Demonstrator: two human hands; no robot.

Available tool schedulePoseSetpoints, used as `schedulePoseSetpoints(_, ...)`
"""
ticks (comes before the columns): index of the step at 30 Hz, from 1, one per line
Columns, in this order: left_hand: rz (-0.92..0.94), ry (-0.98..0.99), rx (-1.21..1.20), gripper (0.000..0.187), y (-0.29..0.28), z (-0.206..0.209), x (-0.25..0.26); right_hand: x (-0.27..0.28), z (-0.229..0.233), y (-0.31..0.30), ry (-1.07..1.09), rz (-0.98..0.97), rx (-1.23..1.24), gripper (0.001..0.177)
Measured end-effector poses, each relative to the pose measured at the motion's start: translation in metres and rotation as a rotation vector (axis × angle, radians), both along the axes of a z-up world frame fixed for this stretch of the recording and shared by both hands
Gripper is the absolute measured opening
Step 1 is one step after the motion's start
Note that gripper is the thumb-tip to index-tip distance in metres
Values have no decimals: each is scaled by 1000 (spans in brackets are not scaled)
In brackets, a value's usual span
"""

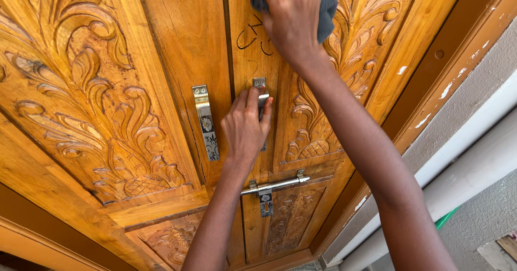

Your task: The person wipes a wooden double door with a dark cloth. They clean the carved panels, the metal handles, and the latch area, moving systematically across the surface.

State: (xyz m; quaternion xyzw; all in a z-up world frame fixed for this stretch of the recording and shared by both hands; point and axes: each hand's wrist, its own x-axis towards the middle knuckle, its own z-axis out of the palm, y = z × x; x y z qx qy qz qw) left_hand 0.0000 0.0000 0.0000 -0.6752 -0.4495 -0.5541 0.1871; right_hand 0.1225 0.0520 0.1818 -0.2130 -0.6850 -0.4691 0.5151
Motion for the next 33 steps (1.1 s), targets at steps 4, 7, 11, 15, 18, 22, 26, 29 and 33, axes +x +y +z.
schedulePoseSetpoints(4,15,-6,4,25,-4,3,0,4,-23,-20,-68,-99,81,43)
schedulePoseSetpoints(7,-7,-28,-42,24,-5,3,-1,15,-49,-19,-133,-162,53,34)
schedulePoseSetpoints(11,5,-20,-27,26,0,2,-2,23,-86,-3,-179,-155,8,24)
schedulePoseSetpoints(15,43,7,24,33,-3,3,-2,36,-115,-5,-279,-143,41,26)
schedulePoseSetpoints(18,39,5,3,38,-9,6,-2,46,-126,-10,-307,-60,44,29)
schedulePoseSetpoints(22,66,-9,-16,34,-8,8,1,56,-128,-5,-321,-130,90,26)
schedulePoseSetpoints(26,84,-3,17,32,-6,10,2,49,-91,11,-184,-102,199,23)
schedulePoseSetpoints(29,57,-20,-5,28,-10,11,2,54,-51,4,-77,-33,75,33)
schedulePoseSetpoints(33,55,-27,-4,28,-8,13,1,47,-9,5,51,-5,106,48)
